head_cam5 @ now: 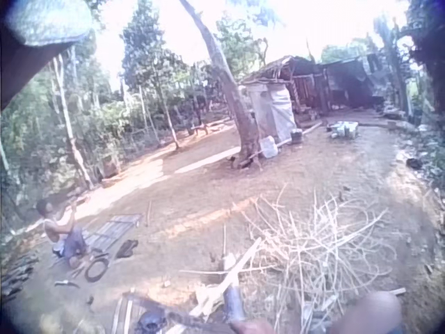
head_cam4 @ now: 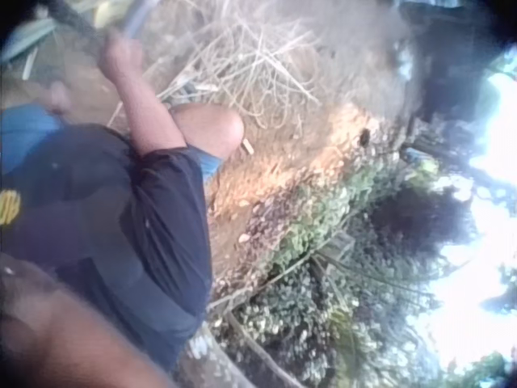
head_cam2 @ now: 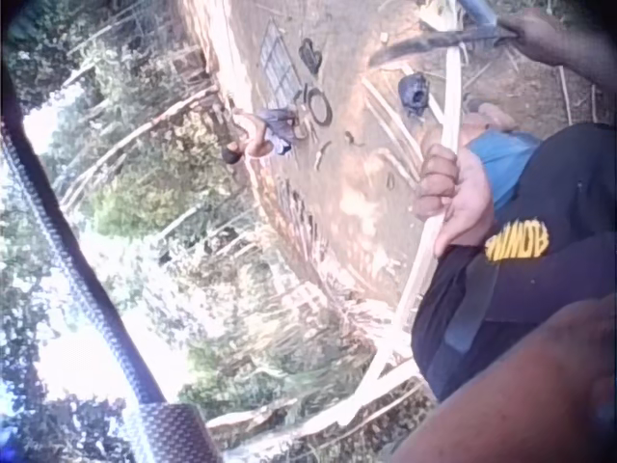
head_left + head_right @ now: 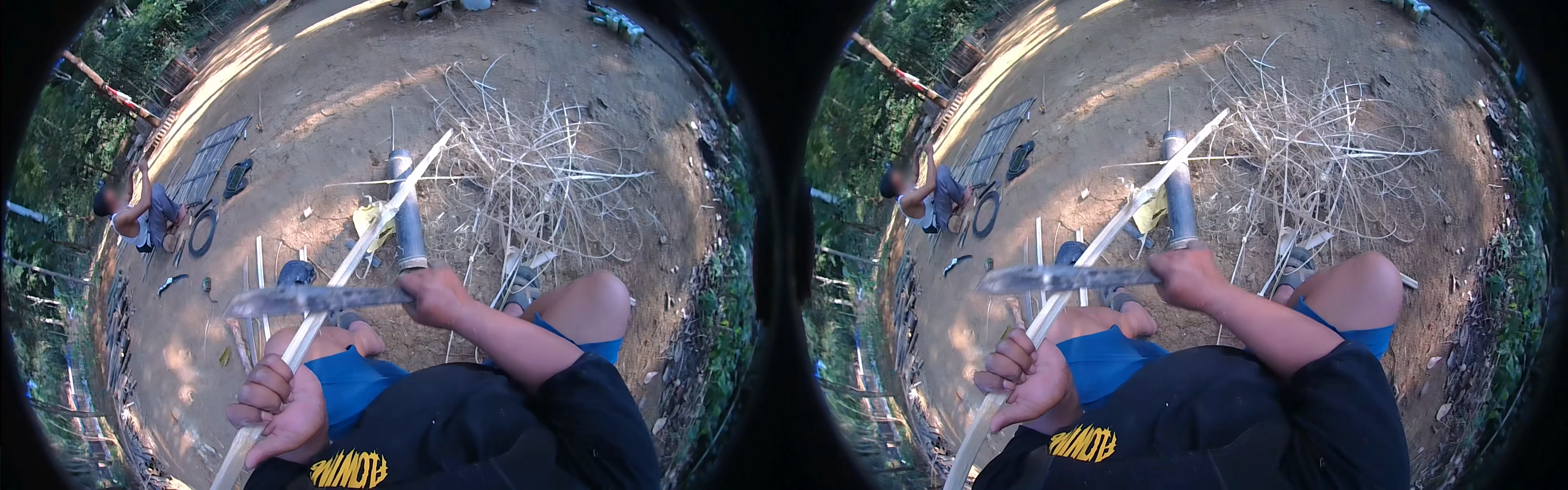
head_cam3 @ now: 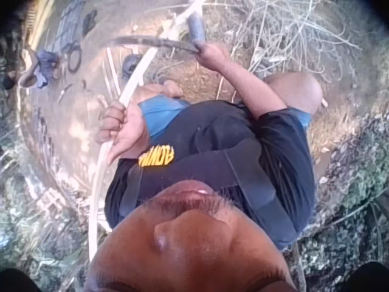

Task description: The person strips layers from a bamboo pole using a large blade and peels away long fibers by hand.

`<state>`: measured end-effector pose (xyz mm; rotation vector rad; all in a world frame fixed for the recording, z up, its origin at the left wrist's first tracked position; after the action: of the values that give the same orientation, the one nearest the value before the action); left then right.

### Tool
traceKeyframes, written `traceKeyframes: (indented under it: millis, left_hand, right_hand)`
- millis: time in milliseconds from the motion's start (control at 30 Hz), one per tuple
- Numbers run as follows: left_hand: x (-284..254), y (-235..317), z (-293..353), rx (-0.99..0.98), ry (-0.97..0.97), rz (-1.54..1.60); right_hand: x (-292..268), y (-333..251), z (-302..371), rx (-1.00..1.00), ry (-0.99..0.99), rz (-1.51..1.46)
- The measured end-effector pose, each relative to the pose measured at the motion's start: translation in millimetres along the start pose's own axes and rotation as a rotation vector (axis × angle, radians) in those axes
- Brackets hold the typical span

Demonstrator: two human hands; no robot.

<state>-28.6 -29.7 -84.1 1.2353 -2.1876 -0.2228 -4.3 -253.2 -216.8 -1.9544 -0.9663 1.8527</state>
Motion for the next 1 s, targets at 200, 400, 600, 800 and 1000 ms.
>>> traceKeyframes:
  millis: [200, 400, 600, 800, 1000]
  left_hand:
    - [-12, -4, -3, -0.002, 0.084, 0.0]
    - [-5, -3, -7, 0.028, 0.013, -0.017]
    - [-1, -3, -5, 0.032, -0.032, -0.03]
    - [-4, -2, -5, 0.035, -0.01, -0.035]
    - [-5, -8, -4, 0.039, 0.112, -0.077]
  right_hand:
    - [3, 44, -11, 0.465, 0.072, -0.036]
    - [-5, 20, -5, 0.486, 0.076, -0.203]
    - [-15, -48, 17, 0.277, 0.019, -0.359]
    - [1, 3, 8, 0.001, 0.015, 0.061]
    - [5, 76, -4, 0.439, 0.107, 0.015]
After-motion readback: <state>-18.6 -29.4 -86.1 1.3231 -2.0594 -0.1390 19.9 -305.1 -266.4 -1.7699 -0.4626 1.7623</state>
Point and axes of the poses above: each hand's wrist, its own z-axis away from the middle knuckle, its own x-axis out of the palm, y = z × x, the point moved 1 cm from there along -z, towards the middle knuckle, and after that the axes turned 4 degrees about -x, right-handed, at the moved point
